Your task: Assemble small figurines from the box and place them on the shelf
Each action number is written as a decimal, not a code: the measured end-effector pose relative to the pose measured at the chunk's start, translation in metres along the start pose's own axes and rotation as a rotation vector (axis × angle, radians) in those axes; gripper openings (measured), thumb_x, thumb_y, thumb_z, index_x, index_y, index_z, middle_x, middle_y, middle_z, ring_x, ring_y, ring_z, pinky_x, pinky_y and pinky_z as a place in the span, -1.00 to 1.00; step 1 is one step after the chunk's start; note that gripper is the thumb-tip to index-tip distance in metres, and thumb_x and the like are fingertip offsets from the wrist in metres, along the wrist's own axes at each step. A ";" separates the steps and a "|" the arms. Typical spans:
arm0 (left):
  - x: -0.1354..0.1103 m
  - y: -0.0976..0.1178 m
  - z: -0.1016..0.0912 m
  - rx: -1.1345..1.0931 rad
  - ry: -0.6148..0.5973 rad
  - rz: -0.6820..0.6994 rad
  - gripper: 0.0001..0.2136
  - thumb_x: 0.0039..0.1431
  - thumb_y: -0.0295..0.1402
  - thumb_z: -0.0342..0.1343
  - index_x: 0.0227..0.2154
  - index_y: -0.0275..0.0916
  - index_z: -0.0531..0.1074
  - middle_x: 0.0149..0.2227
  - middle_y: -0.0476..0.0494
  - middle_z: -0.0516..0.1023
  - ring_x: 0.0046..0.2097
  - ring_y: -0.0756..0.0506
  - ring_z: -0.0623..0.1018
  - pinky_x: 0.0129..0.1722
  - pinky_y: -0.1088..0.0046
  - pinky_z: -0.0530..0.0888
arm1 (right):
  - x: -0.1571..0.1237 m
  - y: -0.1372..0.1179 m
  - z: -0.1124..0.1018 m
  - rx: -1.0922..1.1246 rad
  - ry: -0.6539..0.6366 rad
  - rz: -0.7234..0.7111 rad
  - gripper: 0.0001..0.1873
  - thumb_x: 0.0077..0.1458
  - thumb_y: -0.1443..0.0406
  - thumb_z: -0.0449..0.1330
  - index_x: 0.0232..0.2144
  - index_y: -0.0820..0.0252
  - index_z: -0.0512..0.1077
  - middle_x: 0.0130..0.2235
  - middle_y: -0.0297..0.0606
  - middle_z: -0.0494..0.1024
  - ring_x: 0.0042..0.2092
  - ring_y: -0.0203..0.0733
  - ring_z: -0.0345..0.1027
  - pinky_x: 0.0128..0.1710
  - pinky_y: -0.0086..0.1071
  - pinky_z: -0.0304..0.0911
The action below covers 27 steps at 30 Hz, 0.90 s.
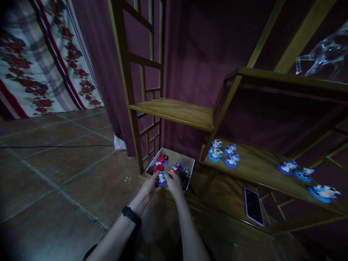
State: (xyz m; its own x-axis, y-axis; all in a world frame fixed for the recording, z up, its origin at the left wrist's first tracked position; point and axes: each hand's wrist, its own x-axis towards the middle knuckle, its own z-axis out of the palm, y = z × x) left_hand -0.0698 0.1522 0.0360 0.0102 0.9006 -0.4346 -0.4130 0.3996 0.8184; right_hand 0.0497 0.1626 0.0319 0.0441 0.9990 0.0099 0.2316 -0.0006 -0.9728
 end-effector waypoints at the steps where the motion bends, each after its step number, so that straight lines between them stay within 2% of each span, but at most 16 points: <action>1: -0.007 -0.001 -0.003 -0.018 -0.006 0.005 -0.69 0.02 -0.12 0.06 -0.43 -0.34 0.41 -0.61 -0.05 0.43 -0.63 0.05 0.40 -0.68 0.60 0.31 | -0.008 0.000 0.001 0.020 0.002 -0.003 -0.78 -0.11 0.13 0.13 -0.56 0.13 0.47 -0.52 -0.37 0.44 -0.41 -0.23 0.27 -0.36 -0.40 0.13; 5: -0.042 -0.007 -0.020 -0.044 -0.078 0.032 -0.71 0.06 -0.17 0.06 -0.37 -0.35 0.43 -0.51 -0.13 0.48 -0.54 0.03 0.46 -0.62 0.59 0.38 | -0.049 0.002 0.007 0.260 -0.010 0.061 -0.72 -0.13 0.08 0.17 -0.42 0.11 0.50 -0.36 -0.32 0.51 -0.26 -0.16 0.34 -0.26 -0.37 0.20; 8: -0.071 -0.017 -0.035 -0.094 -0.139 -0.031 -0.77 0.06 -0.25 0.09 -0.36 -0.35 0.42 -0.49 -0.16 0.49 -0.55 0.03 0.46 -0.61 0.59 0.39 | -0.086 0.003 0.011 0.463 -0.061 0.181 -0.67 -0.16 0.07 0.20 -0.37 0.14 0.48 -0.28 -0.26 0.52 -0.23 -0.16 0.36 -0.28 -0.36 0.23; 12: -0.100 -0.035 -0.047 -0.207 -0.164 -0.095 -0.82 0.07 -0.29 0.09 -0.42 -0.34 0.40 -0.53 -0.10 0.45 -0.62 0.09 0.40 -0.65 0.62 0.37 | -0.130 -0.002 0.009 0.571 -0.166 0.231 -0.67 -0.16 0.08 0.23 -0.38 0.18 0.47 -0.30 -0.24 0.52 -0.26 -0.19 0.38 -0.29 -0.38 0.24; 15: -0.113 -0.047 -0.046 -0.227 -0.175 -0.064 -0.82 0.07 -0.28 0.09 -0.45 -0.34 0.38 -0.56 -0.06 0.43 -0.63 0.10 0.38 -0.65 0.64 0.35 | -0.154 -0.006 0.004 0.640 -0.211 0.239 -0.67 -0.18 0.08 0.25 -0.39 0.19 0.45 -0.33 -0.24 0.52 -0.27 -0.20 0.39 -0.27 -0.37 0.24; 22: -0.131 -0.056 -0.035 -0.199 -0.197 0.061 -0.88 -0.03 -0.40 0.18 -0.43 -0.36 0.42 -0.56 -0.03 0.43 -0.61 0.12 0.36 -0.66 0.68 0.29 | -0.176 -0.005 0.000 0.832 -0.123 0.239 -0.67 -0.27 0.20 0.32 -0.39 0.20 0.43 -0.31 -0.24 0.53 -0.27 -0.21 0.40 -0.23 -0.34 0.25; 27: -0.143 -0.060 -0.028 -0.191 -0.180 0.067 -0.88 -0.03 -0.44 0.18 -0.39 -0.34 0.43 -0.49 -0.08 0.47 -0.54 0.09 0.43 -0.61 0.67 0.35 | -0.179 -0.004 -0.001 0.916 -0.072 0.280 -0.71 -0.29 0.22 0.33 -0.45 0.21 0.42 -0.37 -0.27 0.53 -0.36 -0.26 0.39 -0.35 -0.41 0.26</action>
State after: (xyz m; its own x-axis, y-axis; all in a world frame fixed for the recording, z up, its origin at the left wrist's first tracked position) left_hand -0.0720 -0.0051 0.0390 0.1315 0.9467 -0.2939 -0.5820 0.3138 0.7502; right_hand 0.0420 -0.0158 0.0344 -0.0848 0.9682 -0.2353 -0.6286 -0.2352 -0.7413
